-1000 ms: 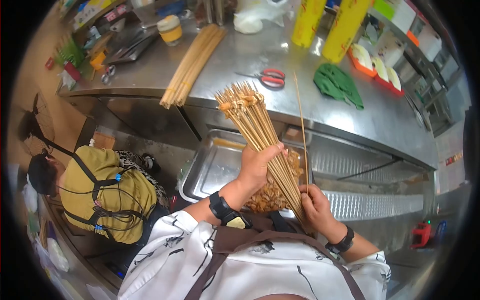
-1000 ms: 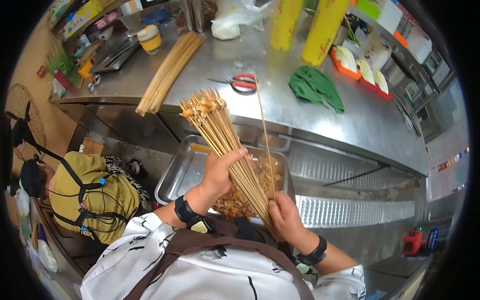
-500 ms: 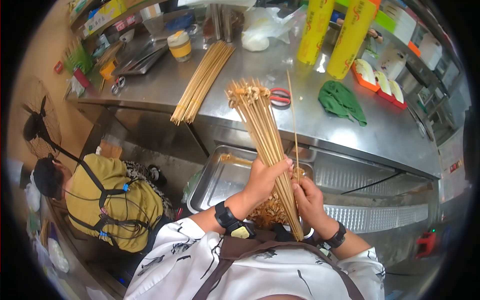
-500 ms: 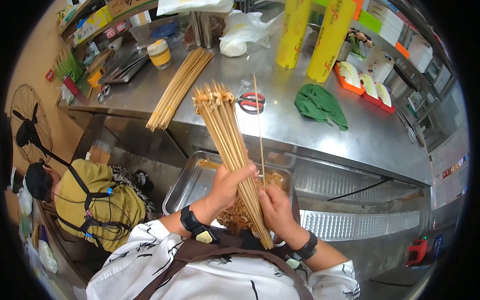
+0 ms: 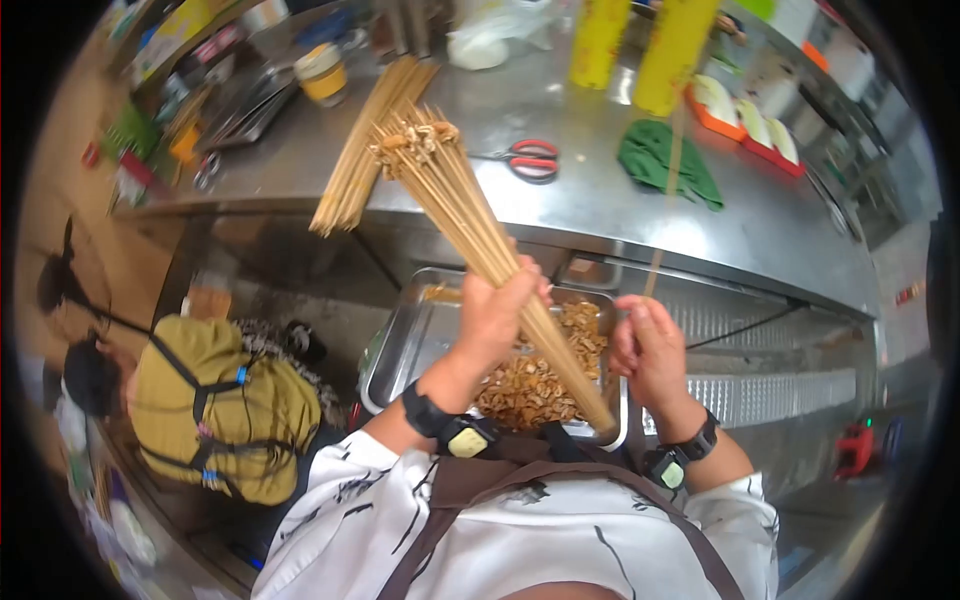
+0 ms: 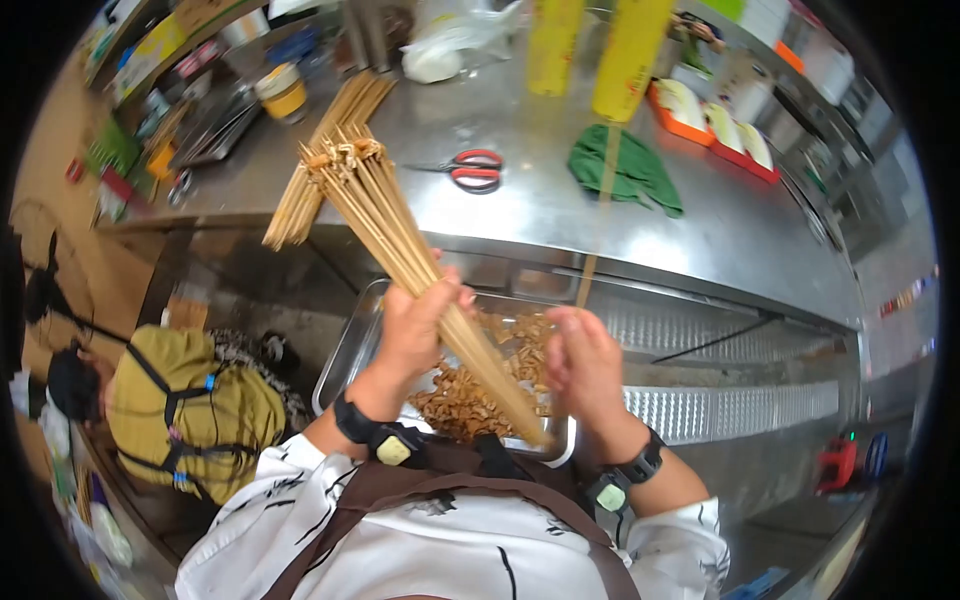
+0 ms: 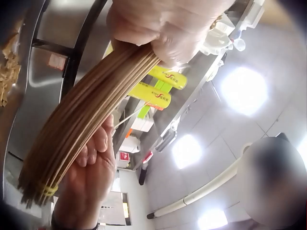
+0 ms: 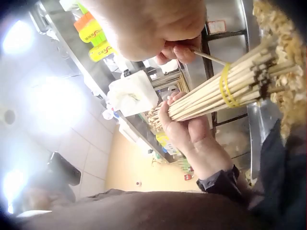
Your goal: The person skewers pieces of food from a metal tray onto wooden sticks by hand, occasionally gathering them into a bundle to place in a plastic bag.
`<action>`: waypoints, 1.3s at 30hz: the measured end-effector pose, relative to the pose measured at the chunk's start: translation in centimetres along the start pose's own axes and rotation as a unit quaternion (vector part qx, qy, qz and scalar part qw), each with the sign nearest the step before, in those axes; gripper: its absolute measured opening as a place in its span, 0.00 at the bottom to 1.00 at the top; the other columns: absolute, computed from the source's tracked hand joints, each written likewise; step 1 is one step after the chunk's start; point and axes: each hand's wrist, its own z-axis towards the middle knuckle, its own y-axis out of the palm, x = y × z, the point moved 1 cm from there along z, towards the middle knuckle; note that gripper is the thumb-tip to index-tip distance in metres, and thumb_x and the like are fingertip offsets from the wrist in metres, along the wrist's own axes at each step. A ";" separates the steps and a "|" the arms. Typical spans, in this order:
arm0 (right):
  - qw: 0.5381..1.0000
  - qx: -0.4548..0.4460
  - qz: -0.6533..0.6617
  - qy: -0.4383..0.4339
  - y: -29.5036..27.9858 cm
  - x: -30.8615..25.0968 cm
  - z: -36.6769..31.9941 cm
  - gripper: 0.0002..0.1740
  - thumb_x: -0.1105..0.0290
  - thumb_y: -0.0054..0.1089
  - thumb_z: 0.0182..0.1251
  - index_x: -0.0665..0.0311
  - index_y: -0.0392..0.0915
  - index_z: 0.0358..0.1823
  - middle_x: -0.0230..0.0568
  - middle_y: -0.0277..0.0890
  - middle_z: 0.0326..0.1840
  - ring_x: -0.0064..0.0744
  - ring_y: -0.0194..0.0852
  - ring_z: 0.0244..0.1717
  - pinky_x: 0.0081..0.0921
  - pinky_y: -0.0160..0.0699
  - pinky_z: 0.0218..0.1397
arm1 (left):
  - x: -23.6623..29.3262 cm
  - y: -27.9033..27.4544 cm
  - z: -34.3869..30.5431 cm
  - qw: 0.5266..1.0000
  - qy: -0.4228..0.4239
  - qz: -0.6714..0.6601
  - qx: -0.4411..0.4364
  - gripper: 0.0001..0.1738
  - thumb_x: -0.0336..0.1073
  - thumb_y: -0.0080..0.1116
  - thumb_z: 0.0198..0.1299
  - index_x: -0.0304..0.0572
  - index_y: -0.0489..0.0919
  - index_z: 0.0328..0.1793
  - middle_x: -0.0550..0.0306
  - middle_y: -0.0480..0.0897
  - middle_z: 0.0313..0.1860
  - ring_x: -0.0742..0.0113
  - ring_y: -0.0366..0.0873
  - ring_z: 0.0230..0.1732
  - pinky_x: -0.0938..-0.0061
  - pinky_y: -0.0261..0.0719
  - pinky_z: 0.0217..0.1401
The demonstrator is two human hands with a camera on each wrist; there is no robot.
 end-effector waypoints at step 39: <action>0.873 0.002 -0.430 -0.232 -3.1 -5.8 12.2 0.16 0.71 0.56 0.62 0.68 0.73 0.50 0.41 0.77 0.47 0.30 0.76 0.44 0.26 0.74 0.47 | 0.1 -2.0 0.0 0.954 -0.253 0.013 -0.160 0.15 0.28 0.57 0.57 0.38 0.67 0.48 0.57 0.75 0.26 0.68 0.75 0.24 0.71 0.76 0.31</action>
